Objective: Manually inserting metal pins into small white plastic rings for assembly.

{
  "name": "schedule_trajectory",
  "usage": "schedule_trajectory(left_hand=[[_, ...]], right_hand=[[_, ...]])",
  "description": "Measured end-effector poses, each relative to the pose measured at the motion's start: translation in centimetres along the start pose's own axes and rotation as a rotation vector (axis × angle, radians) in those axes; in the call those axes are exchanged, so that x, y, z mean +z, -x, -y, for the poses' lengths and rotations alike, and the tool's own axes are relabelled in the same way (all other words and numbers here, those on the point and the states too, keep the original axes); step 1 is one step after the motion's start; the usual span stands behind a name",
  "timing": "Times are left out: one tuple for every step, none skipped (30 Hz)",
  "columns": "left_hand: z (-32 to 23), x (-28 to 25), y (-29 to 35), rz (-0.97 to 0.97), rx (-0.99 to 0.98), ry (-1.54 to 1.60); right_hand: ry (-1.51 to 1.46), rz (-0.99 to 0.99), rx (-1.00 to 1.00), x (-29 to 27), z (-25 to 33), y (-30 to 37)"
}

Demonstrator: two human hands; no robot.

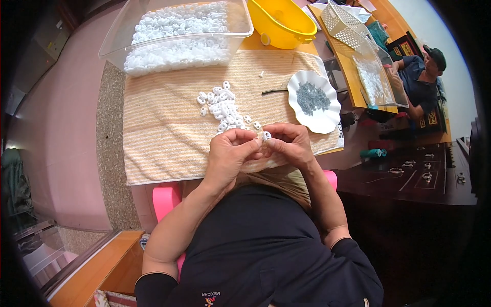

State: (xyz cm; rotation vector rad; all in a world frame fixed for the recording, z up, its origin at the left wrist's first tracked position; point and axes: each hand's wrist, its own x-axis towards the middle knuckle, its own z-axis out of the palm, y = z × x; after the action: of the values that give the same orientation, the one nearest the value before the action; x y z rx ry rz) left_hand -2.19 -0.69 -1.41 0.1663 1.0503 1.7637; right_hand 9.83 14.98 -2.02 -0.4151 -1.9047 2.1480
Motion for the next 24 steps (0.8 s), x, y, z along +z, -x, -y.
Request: schedule_trajectory(left_hand=[[0.02,-0.01,-0.01,-0.003,-0.002,-0.002],[0.04,-0.02,-0.02,-0.006,-0.004,-0.005],[0.02,0.0,-0.03,-0.005,-0.004,-0.005],[0.0,0.03,-0.04,-0.006,-0.004,-0.005],[-0.02,0.06,-0.03,-0.007,-0.004,-0.006],[-0.07,0.08,0.0,-0.007,-0.005,-0.006],[-0.16,0.13,0.06,-0.011,-0.009,-0.016],[-0.21,0.16,0.09,-0.014,-0.014,-0.025],[-0.21,0.17,0.1,-0.014,-0.014,-0.025],[-0.21,0.19,0.1,-0.01,-0.013,-0.024],[-0.2,0.2,0.1,-0.005,-0.011,-0.022],[-0.19,0.19,0.1,-0.005,-0.011,-0.022],[-0.16,0.18,0.08,-0.005,-0.009,-0.028],[-0.14,0.18,0.07,-0.004,-0.006,-0.034],[-0.14,0.19,0.08,-0.004,-0.007,-0.034],[-0.14,0.21,0.09,-0.004,-0.001,-0.04],[-0.14,0.23,0.1,-0.003,0.005,-0.045],[-0.13,0.23,0.1,-0.003,0.005,-0.045],[-0.13,0.24,0.1,-0.004,0.005,-0.049],[-0.12,0.24,0.11,-0.005,0.006,-0.053],[-0.14,0.25,0.11,-0.004,0.006,-0.053],[-0.16,0.28,0.13,-0.005,0.008,-0.054],[-0.17,0.29,0.13,-0.005,0.01,-0.056],[-0.16,0.3,0.14,-0.005,0.01,-0.056]], right_hand=[[0.001,0.002,-0.005,0.0,-0.01,0.0],[0.001,0.002,-0.005,0.0,-0.02,0.0],[0.009,0.002,-0.008,0.0,0.02,0.01],[0.016,0.003,-0.012,0.0,0.05,0.01],[0.016,0.002,-0.012,-0.07,0.0,0.02],[0.013,0.01,-0.015,-0.19,-0.13,0.02],[0.01,0.018,-0.019,-0.26,-0.21,0.03],[0.01,0.018,-0.019,-0.22,-0.19,0.04],[0.0,0.021,-0.016,-0.14,-0.14,0.06],[-0.01,0.024,-0.012,-0.09,-0.11,0.08],[-0.01,0.024,-0.012,-0.14,-0.15,0.08],[0.002,0.028,-0.011,-0.23,-0.22,0.09],[0.014,0.033,-0.01,-0.28,-0.26,0.09],[0.014,0.032,-0.01,-0.26,-0.23,0.1],[0.014,0.03,-0.007,-0.21,-0.2,0.1],[0.013,0.028,-0.003,-0.17,-0.15,0.1],[0.013,0.029,-0.003,-0.13,-0.07,0.09],[0.011,0.031,-0.002,-0.09,0.02,0.09],[0.009,0.034,-0.001,-0.08,0.06,0.1],[0.009,0.034,-0.001,-0.07,0.05,0.11],[0.012,0.03,0.002,-0.08,0.04,0.12],[0.015,0.027,0.004,-0.1,0.03,0.13],[0.015,0.026,0.004,-0.14,0.0,0.14],[0.021,0.027,0.01,-0.2,-0.01,0.14]])
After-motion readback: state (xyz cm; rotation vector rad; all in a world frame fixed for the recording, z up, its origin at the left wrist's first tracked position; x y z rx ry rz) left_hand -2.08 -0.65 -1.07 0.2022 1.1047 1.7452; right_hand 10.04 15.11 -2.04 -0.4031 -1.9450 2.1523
